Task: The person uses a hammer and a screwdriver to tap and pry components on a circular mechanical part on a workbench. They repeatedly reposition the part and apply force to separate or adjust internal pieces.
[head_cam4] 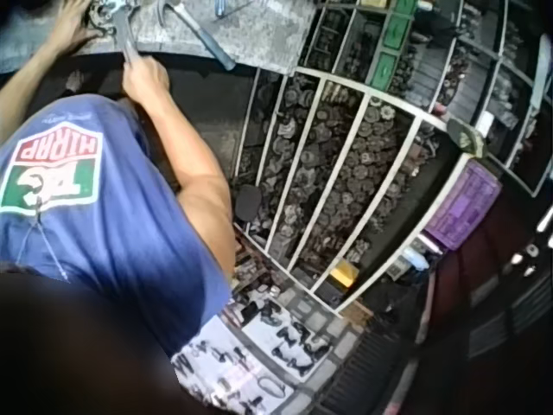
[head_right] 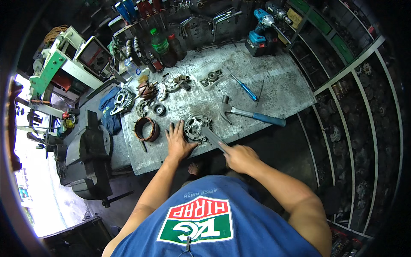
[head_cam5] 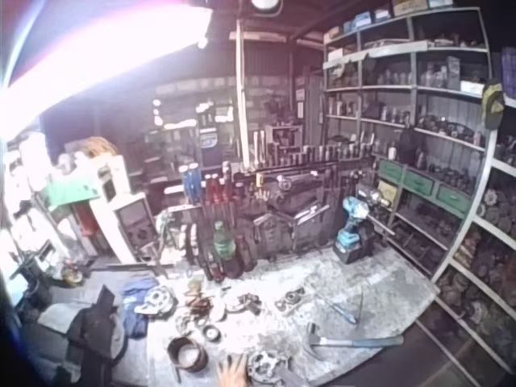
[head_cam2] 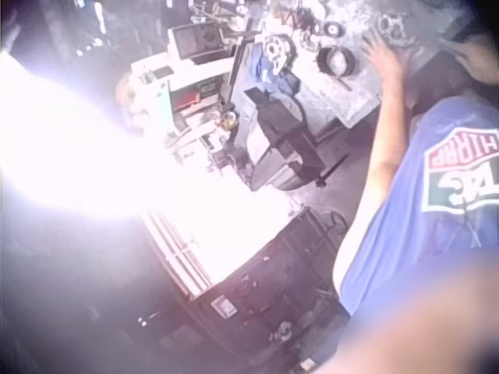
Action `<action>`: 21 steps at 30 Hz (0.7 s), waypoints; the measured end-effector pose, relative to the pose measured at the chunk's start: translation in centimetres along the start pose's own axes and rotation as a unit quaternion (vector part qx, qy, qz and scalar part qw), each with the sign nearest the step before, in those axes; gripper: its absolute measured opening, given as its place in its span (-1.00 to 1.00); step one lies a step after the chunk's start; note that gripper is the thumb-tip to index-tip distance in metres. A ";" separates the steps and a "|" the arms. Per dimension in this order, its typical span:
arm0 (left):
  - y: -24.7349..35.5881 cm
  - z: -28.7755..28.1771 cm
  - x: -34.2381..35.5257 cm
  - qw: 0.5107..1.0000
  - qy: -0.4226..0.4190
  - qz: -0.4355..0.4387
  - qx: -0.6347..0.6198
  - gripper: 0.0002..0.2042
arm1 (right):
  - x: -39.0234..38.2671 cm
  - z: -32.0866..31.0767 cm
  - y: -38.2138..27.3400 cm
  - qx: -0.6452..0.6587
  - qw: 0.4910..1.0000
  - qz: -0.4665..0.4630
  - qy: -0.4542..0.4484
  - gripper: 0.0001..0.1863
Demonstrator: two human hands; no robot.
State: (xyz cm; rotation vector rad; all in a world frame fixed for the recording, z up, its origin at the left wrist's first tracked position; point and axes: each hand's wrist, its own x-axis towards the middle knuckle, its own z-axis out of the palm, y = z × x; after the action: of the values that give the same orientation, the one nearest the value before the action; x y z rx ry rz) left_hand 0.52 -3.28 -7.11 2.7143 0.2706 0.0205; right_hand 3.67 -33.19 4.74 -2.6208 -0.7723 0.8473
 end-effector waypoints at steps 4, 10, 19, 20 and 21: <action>1.3 -1.2 0.4 1.000 -0.004 -0.011 0.017 0.35 | -6.9 0.1 4.5 0.061 0.995 0.079 -0.019 -0.35; 3.9 -2.4 2.5 0.997 -0.067 -0.009 -0.045 0.28 | -5.1 2.7 4.9 0.166 0.977 0.057 0.120 -0.32; 2.2 -4.7 2.2 0.996 -0.076 -0.005 -0.049 0.44 | -4.3 1.1 4.0 0.234 0.969 0.047 0.071 -0.32; 3.0 -3.8 1.7 0.990 -0.061 -0.087 -0.094 0.44 | -3.9 0.7 3.8 0.228 0.970 0.044 0.075 -0.32; 3.6 -3.1 1.4 0.992 -0.078 -0.077 -0.061 0.42 | -3.4 0.4 3.6 0.222 0.971 0.041 0.076 -0.32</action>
State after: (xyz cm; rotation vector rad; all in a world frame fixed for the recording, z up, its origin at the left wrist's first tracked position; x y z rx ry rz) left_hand 2.43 -5.00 -2.90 2.5506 0.4169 -0.2113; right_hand 2.55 -38.02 4.51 -2.2923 -0.3792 0.7290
